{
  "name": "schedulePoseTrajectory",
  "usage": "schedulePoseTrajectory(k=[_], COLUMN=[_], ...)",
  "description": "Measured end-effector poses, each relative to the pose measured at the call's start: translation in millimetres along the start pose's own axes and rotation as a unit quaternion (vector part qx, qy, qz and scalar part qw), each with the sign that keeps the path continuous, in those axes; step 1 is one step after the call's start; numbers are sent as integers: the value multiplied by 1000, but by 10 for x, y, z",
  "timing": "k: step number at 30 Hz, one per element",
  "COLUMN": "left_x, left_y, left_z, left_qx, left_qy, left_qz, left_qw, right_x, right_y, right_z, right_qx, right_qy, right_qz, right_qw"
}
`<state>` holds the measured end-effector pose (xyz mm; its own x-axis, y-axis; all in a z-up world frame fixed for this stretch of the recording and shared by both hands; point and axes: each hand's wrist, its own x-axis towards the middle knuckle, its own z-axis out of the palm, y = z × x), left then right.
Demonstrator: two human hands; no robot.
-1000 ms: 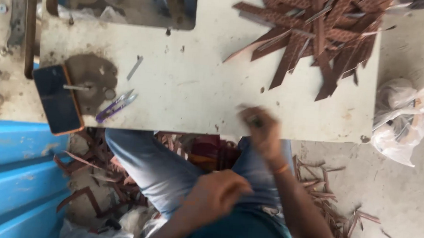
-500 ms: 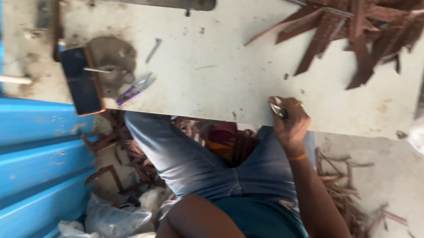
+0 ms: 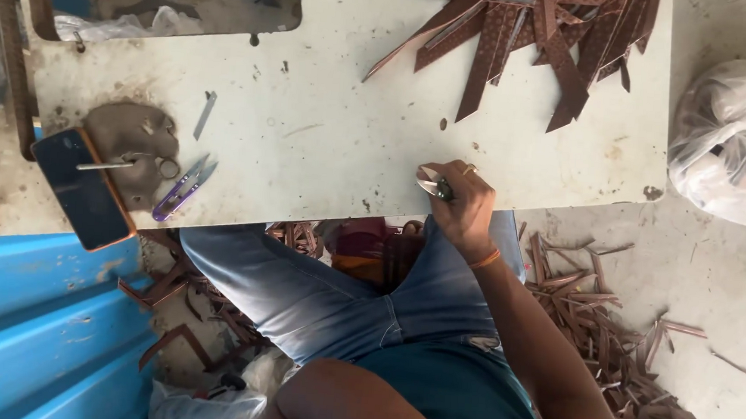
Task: Marking lines on leather straps using a hand-held marking tool in a workshop environment.
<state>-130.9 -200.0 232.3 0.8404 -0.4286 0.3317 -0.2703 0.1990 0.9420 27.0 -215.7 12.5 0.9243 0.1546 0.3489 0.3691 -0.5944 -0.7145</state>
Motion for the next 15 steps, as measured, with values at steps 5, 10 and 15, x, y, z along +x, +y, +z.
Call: schedulePoseTrajectory(k=[5, 10, 15], left_x=[-193, -220, -500], left_y=[-639, -900, -1089], left_z=[-412, -1073, -1349], left_qx=[-39, -73, 69], left_qy=[1, 5, 155], left_qz=[58, 130, -17], left_qw=[998, 989, 985], right_x=[40, 224, 1144], right_y=[-111, 247, 571], right_z=[-36, -126, -285], right_qx=[27, 101, -96], right_qy=[-19, 33, 59], right_qz=[29, 36, 161], right_qw=[999, 994, 980])
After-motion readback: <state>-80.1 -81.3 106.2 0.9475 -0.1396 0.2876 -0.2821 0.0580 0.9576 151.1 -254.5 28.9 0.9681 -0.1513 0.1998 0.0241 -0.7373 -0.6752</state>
